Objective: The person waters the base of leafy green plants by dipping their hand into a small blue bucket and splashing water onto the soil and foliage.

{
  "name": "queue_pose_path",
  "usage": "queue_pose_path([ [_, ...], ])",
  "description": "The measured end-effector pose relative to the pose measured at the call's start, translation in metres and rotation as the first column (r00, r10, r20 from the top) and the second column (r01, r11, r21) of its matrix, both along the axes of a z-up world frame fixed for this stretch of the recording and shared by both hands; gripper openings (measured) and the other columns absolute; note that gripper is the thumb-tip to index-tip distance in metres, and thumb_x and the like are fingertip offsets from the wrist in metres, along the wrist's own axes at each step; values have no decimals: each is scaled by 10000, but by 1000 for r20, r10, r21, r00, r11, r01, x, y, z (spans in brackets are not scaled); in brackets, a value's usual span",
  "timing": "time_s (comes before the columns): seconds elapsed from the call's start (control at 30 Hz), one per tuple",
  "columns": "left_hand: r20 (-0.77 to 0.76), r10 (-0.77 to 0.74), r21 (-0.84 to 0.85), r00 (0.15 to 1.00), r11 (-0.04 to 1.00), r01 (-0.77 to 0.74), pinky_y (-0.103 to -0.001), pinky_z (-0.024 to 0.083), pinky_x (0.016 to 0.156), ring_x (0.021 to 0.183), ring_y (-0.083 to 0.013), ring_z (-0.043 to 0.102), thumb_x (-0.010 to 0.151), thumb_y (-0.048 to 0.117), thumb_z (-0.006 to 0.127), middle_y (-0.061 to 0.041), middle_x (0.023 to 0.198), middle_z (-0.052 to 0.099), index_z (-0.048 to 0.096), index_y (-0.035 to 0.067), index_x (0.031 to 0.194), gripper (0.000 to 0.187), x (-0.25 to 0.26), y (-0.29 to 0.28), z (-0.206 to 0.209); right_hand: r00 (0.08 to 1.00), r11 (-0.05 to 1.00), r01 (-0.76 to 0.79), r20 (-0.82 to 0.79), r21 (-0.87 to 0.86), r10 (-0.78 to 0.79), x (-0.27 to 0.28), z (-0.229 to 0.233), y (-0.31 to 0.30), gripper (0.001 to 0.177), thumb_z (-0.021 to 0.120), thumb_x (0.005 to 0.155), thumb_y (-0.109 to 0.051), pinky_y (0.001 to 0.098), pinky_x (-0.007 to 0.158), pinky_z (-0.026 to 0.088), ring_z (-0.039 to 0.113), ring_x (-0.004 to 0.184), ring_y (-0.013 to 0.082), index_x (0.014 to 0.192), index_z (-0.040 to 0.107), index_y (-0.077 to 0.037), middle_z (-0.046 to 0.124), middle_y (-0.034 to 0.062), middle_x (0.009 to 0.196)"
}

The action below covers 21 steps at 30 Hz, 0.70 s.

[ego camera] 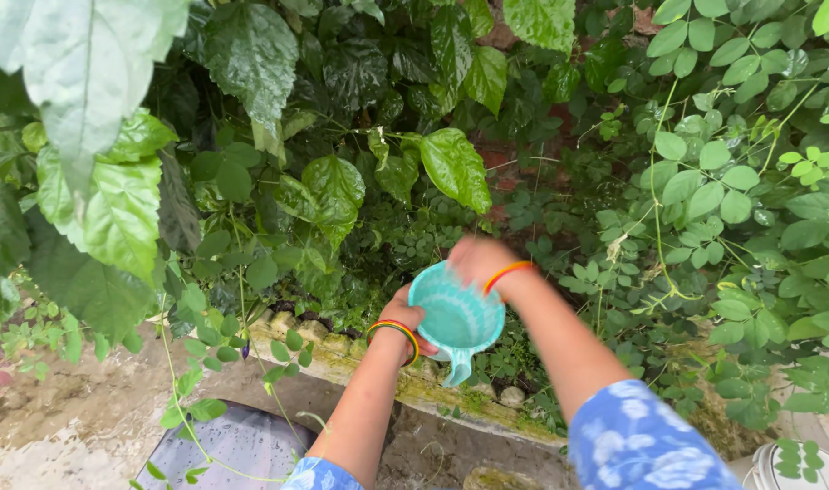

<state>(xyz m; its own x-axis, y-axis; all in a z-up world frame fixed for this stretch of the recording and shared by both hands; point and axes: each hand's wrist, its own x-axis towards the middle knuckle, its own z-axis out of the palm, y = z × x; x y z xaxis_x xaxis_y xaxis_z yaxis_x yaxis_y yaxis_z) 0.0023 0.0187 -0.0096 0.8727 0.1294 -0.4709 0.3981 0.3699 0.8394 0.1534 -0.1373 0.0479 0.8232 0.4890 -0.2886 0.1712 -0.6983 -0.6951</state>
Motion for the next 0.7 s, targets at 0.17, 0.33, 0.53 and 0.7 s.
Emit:
queue_pose_path([
  [0.17,-10,-26,-8,1000,1000,26,-436,603,370,516,-394,684,856,-64,387,-259,1183,705,443,296,1505,745,-3,-10,15,883,713,-365,22,-599,470,-43,-83,20,328,583,915,-250,436,932,535,700,1053,317,1166,734,-103,731,177,1202],
  [0.33,-19,7,2,1000,1000,-7,-443,592,354,532,-400,689,862,-69,376,-271,1223,684,432,258,1511,728,3,-4,8,951,949,-253,130,-187,279,-7,-60,8,385,543,928,-349,419,928,497,665,1041,262,1196,698,-121,715,134,1195],
  [0.53,25,84,-10,996,996,-84,-425,579,340,548,-408,702,849,-74,377,-249,1270,670,437,241,1500,725,2,1,-8,290,607,294,536,738,-793,84,62,-33,224,563,926,-191,454,629,543,641,621,279,815,659,-21,640,188,791],
  [0.7,67,90,-16,994,996,-89,-421,579,339,524,-391,695,843,-69,386,-277,1187,703,461,215,1496,715,1,1,4,997,998,-49,-65,-44,46,24,23,-7,280,518,924,-250,413,572,551,729,676,262,968,700,-43,762,176,894],
])
